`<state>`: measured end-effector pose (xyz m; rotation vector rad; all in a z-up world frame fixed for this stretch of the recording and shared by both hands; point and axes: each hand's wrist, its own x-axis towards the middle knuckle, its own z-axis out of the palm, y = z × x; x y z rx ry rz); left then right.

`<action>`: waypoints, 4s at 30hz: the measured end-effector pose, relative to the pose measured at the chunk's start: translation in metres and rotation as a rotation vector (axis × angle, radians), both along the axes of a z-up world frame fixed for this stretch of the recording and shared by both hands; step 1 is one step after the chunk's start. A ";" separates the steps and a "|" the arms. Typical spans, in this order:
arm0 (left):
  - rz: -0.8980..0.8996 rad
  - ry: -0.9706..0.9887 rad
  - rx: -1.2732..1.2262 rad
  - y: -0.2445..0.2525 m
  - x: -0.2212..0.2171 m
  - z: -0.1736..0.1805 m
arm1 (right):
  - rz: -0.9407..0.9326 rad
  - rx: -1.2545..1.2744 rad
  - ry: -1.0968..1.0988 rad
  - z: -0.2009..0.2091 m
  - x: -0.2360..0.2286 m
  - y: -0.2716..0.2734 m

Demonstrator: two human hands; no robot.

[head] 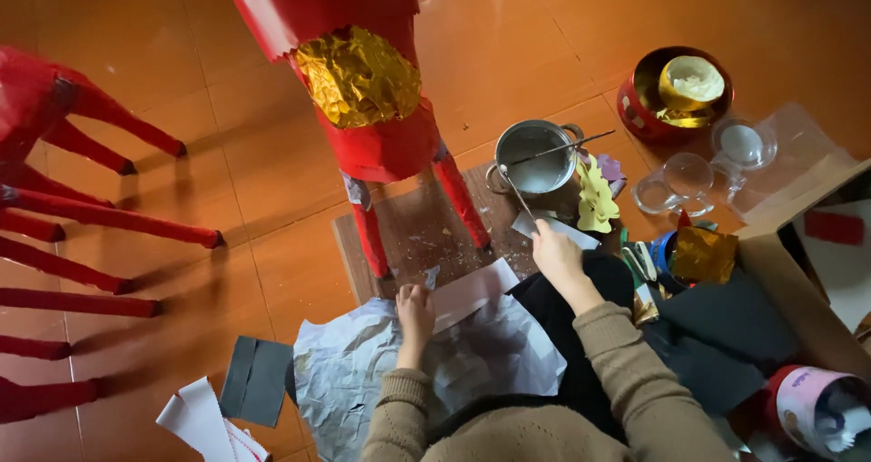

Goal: Applying red paper and gold foil to a horse-shaped frame to create decorative paper horses.

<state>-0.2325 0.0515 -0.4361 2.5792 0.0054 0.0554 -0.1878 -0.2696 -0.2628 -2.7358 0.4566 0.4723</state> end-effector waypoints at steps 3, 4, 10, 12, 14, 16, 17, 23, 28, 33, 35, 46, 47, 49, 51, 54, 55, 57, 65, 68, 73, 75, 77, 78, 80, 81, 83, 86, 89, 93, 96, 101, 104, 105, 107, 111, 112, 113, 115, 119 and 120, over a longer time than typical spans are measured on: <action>0.060 -0.058 -0.184 0.004 0.002 -0.005 | -0.087 0.241 -0.101 -0.056 0.004 -0.022; 0.097 -0.036 -0.183 0.005 0.002 -0.003 | -0.135 0.361 -0.068 -0.074 0.007 -0.027; 0.434 0.150 -0.459 0.018 0.007 0.001 | -0.562 0.992 0.058 -0.093 0.023 -0.030; 0.518 0.172 -0.578 0.023 0.009 -0.011 | -0.652 1.178 0.104 -0.118 0.031 -0.033; 0.637 0.217 -0.719 0.025 0.006 -0.012 | -0.744 1.204 -0.025 -0.140 0.037 -0.030; 0.651 0.244 -0.849 0.020 0.007 -0.019 | -0.753 1.246 -0.077 -0.131 0.037 -0.027; 0.657 0.265 -0.981 0.017 0.008 -0.023 | -0.761 1.290 -0.138 -0.125 0.038 -0.026; 0.693 0.471 -1.474 -0.003 0.011 -0.001 | -0.359 1.740 -0.160 0.029 -0.021 -0.024; 0.559 0.518 -1.544 -0.010 0.008 -0.027 | -0.228 1.654 -0.008 0.013 -0.061 -0.013; 0.607 0.534 -1.488 -0.011 0.004 -0.042 | -0.257 1.130 0.161 -0.036 -0.040 0.061; 0.641 0.575 -1.463 -0.014 0.004 -0.004 | 0.360 0.344 0.026 -0.032 -0.018 0.091; -0.163 0.350 -0.230 0.009 -0.002 -0.099 | 0.405 0.109 0.043 -0.014 -0.043 0.154; -0.244 0.284 -0.104 0.008 -0.005 -0.098 | 0.387 0.135 0.102 0.010 -0.054 0.155; -0.331 0.240 -0.058 0.011 0.003 -0.119 | 0.418 0.070 0.079 0.000 -0.086 0.137; -0.420 0.205 -0.015 0.012 -0.011 -0.135 | 0.448 0.009 0.068 0.004 -0.114 0.122; -0.410 0.244 -0.039 0.017 -0.040 -0.145 | 0.431 -0.047 0.127 0.010 -0.144 0.115; -0.395 0.253 -0.049 0.017 -0.040 -0.148 | 0.435 0.067 0.103 -0.001 -0.155 0.117; -0.383 0.257 -0.057 0.014 -0.032 -0.151 | 0.433 0.180 0.071 -0.017 -0.167 0.118; -0.285 0.194 -0.108 0.016 -0.027 -0.131 | 0.336 0.151 0.171 -0.005 -0.155 0.091; -0.257 0.162 -0.116 0.015 -0.008 -0.120 | 0.382 0.055 0.069 0.003 -0.108 0.105; -0.169 0.216 -0.331 0.001 -0.013 -0.027 | 0.120 0.322 0.067 -0.048 -0.023 0.153; -0.132 0.243 -0.423 0.001 -0.013 -0.007 | 0.323 0.231 -0.029 -0.071 -0.013 0.166; -0.163 0.286 -0.345 0.003 -0.011 -0.010 | 0.279 0.281 0.008 -0.081 -0.003 0.177; -0.167 0.284 -0.342 0.004 -0.011 -0.019 | 0.275 0.283 0.003 -0.081 -0.004 0.173; -0.203 0.358 -0.232 0.007 -0.014 -0.036 | 0.271 0.279 -0.084 -0.080 -0.009 0.167; -0.205 0.355 -0.231 0.008 -0.014 -0.051 | 0.268 0.279 -0.087 -0.061 -0.013 0.161; -0.179 0.273 -0.199 0.010 -0.015 -0.082 | 0.223 0.296 -0.082 -0.023 -0.022 0.149; -0.248 0.193 -0.299 0.008 -0.019 -0.045 | -0.144 0.585 0.179 0.022 -0.031 0.155; -0.096 0.365 -0.506 0.003 -0.020 0.005 | 0.274 0.272 0.015 -0.044 -0.049 0.144; 0.148 0.626 -0.809 -0.003 -0.015 0.042 | 0.039 0.298 0.158 0.002 -0.019 0.151; -0.020 0.473 -0.391 0.000 -0.016 -0.007 | 0.027 0.476 0.050 -0.024 -0.014 0.164; -0.195 0.376 -0.159 0.009 -0.008 -0.043 | 0.286 0.377 -0.158 -0.050 -0.014 0.161; -0.096 0.475 -0.389 0.003 -0.013 0.018 | 0.111 0.435 -0.044 -0.016 -0.022 0.138; -0.099 0.473 -0.389 0.001 -0.017 0.000 | 0.109 0.433 -0.047 -0.049 -0.028 0.123; -0.192 0.338 -0.274 -0.002 -0.015 -0.031 | 0.253 0.395 -0.381 -0.111 -0.030 0.093; -0.548 0.276 0.238 -0.010 0.024 0.005 | 0.266 0.407 -0.490 -0.023 -0.090 0.078; -0.773 0.273 0.632 -0.013 0.031 0.019 | 0.306 0.369 -0.466 -0.021 -0.107 0.071; -0.976 0.261 1.038 -0.016 0.038 0.033 | 0.346 0.329 -0.442 -0.022 -0.123 0.065; -0.595 0.273 0.426 -0.019 0.039 0.070 | 0.351 0.393 -0.423 -0.029 -0.143 0.063; -0.444 0.314 -0.141 -0.016 0.063 0.002 | 0.410 0.475 -0.308 -0.043 -0.170 0.067; -0.443 0.306 -0.143 -0.021 0.065 0.015 | 0.414 0.471 -0.314 -0.034 -0.169 0.064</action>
